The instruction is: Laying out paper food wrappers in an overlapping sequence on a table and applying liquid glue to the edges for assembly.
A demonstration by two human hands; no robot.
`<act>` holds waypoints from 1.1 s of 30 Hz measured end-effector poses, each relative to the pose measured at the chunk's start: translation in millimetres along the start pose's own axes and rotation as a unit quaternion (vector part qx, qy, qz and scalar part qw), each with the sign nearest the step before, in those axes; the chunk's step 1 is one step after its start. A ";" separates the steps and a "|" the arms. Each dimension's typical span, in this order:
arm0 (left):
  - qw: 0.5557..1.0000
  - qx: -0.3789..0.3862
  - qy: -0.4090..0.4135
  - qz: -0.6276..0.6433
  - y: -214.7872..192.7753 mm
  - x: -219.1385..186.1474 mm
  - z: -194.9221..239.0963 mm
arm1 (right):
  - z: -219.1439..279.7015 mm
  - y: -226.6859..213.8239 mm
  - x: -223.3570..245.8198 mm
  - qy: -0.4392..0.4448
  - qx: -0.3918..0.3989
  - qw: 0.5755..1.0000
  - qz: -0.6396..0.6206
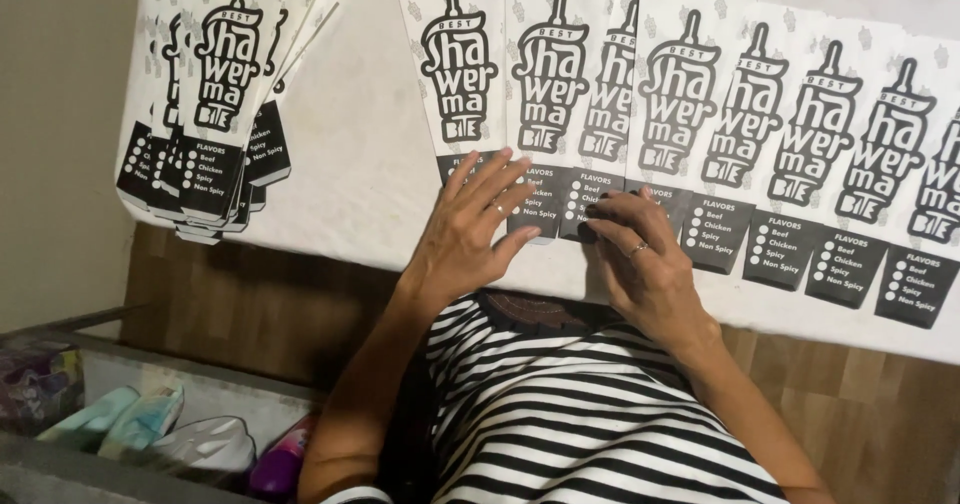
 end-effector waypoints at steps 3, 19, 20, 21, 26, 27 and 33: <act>0.998 0.011 -0.005 0.067 -2.5 3.7 15.1 | -4.5 8.6 4.3 -0.013 -0.013 0.999 -0.042; 0.998 0.012 -0.011 0.063 -3.5 -1.3 14.6 | -13.6 37.4 5.2 -0.097 0.008 0.995 0.006; 0.998 0.005 -0.021 0.057 -2.4 -2.1 14.9 | -13.5 38.0 3.8 -0.096 0.004 0.995 0.008; 0.998 0.005 -0.021 0.057 -1.4 -5.7 14.4 | -13.6 39.8 2.7 -0.096 0.004 0.995 0.008; 0.992 -0.024 -0.115 0.042 4.7 -10.7 14.2 | -12.8 45.7 -3.5 -0.068 -0.013 0.998 -0.007; 0.992 -0.024 -0.116 0.042 4.9 -13.5 13.0 | -11.6 46.5 -5.0 -0.068 -0.013 0.998 -0.008; 0.985 -0.026 -0.159 0.058 8.7 -10.4 15.8 | -12.6 41.6 -5.3 -0.030 -0.010 0.998 -0.048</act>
Point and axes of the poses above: each hand's wrist, its own z-axis away from the middle knuckle, its own y-axis out of the palm, x = y × z, the point moved 5 cm from there along -z, towards the middle knuckle, and after that the axes turned 4 degrees about -y, right-handed, at the moved point
